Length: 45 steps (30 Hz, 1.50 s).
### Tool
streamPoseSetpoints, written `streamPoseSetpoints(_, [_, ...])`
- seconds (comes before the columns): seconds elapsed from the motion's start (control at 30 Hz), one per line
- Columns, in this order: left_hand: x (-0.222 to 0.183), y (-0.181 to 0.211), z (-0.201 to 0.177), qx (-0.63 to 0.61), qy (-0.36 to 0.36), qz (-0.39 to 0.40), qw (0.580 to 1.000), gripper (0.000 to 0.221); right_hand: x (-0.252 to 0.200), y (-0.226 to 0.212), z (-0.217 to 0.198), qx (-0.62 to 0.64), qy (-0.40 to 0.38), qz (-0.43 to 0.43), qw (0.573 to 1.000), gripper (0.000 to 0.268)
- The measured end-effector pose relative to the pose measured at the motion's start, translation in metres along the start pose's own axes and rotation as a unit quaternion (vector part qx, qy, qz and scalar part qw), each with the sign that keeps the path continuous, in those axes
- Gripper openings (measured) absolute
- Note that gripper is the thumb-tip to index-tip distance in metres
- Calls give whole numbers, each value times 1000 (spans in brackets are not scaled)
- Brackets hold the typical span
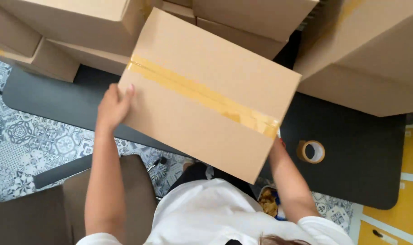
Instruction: The person folds cardboard boxes by hand on a table. They apply packing tape to the boxes using a dispenser and cut the tape with scissors.
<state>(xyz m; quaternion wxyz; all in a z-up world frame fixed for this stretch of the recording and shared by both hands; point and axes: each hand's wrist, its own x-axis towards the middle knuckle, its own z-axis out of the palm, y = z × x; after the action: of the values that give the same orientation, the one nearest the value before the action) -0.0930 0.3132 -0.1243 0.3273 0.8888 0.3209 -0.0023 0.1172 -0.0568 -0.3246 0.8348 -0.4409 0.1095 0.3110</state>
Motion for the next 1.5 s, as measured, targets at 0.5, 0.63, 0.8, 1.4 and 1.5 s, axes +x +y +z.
streamPoseSetpoints(0.5, [-62,23,-53,-395,-266,-68,876,96,-115,-58,73,-135,29,-290,947,41])
streamPoseSetpoints(0.63, [-67,71,-90,-285,-206,142,925,92,-141,-84,93,-169,17,-360,918,43])
streamPoseSetpoints(0.8, [-65,67,-77,-17,34,350,936,123,-163,-110,105,-200,4,-443,874,45])
streamPoseSetpoints(1.4, [-131,1,25,46,113,283,951,80,-230,-86,73,-431,20,-414,802,10])
streamPoseSetpoints(1.5, [-132,20,20,22,73,278,958,74,-233,-119,115,-516,68,-526,673,24])
